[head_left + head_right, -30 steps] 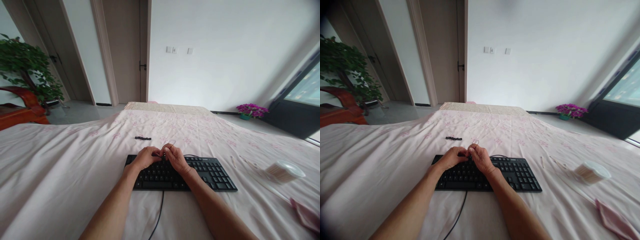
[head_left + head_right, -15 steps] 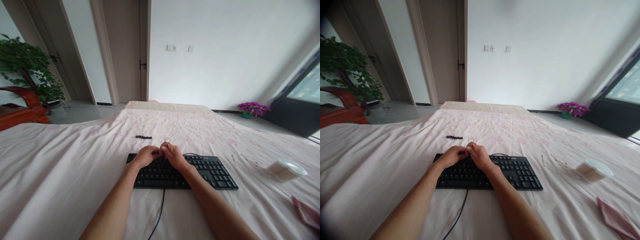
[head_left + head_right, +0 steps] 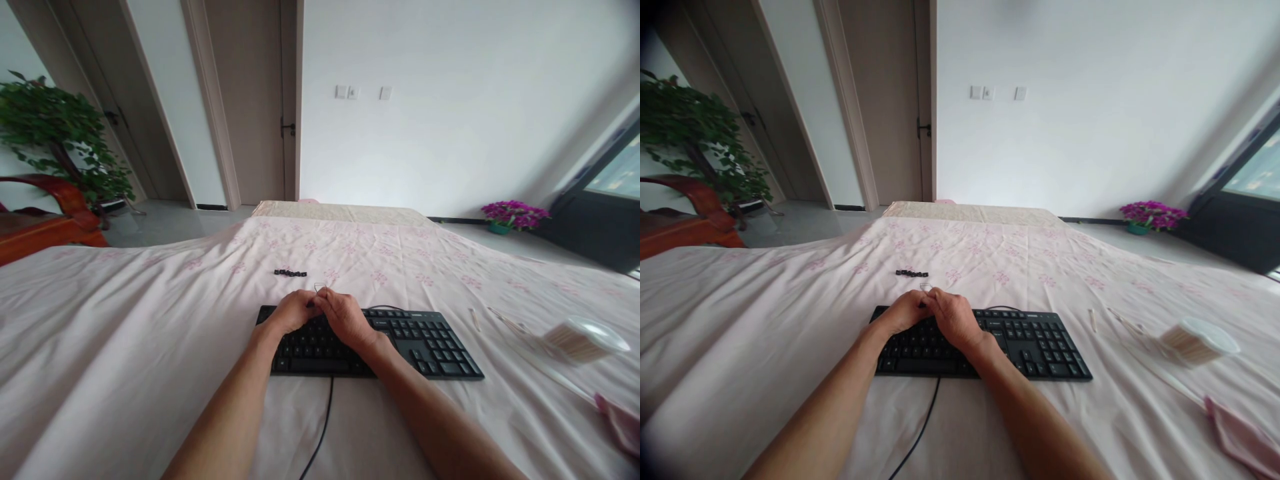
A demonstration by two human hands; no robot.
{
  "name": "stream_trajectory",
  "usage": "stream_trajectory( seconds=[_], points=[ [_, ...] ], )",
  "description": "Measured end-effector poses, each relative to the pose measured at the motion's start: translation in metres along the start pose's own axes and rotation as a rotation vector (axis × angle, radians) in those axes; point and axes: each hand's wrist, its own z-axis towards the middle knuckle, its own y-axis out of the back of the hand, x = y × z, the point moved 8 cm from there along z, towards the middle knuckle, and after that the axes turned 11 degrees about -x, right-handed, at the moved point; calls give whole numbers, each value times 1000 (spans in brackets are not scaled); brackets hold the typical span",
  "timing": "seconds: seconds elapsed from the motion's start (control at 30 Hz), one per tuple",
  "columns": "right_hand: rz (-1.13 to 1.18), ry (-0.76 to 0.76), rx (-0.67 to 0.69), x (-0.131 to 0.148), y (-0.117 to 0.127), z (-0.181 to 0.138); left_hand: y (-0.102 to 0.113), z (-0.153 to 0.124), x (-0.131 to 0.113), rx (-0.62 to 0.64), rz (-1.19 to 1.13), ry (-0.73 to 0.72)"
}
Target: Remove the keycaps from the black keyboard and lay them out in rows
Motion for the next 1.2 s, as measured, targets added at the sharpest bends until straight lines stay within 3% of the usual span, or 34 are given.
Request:
stream_trajectory(
  seconds=[0.17,0.53,0.8,1.2],
  points=[
    [185,-171,-115,-22,9,-2,0,-1,-5,15,-43,-42],
    [175,-32,-35,-8,6,-5,-1,-3,-2,2,-76,21],
    [217,-31,-92,-11,9,-7,-3,-2,-3,-5,-58,34],
    [270,-54,-39,-13,5,-4,-1,-3,-4,-21,-51,39]
  ],
)
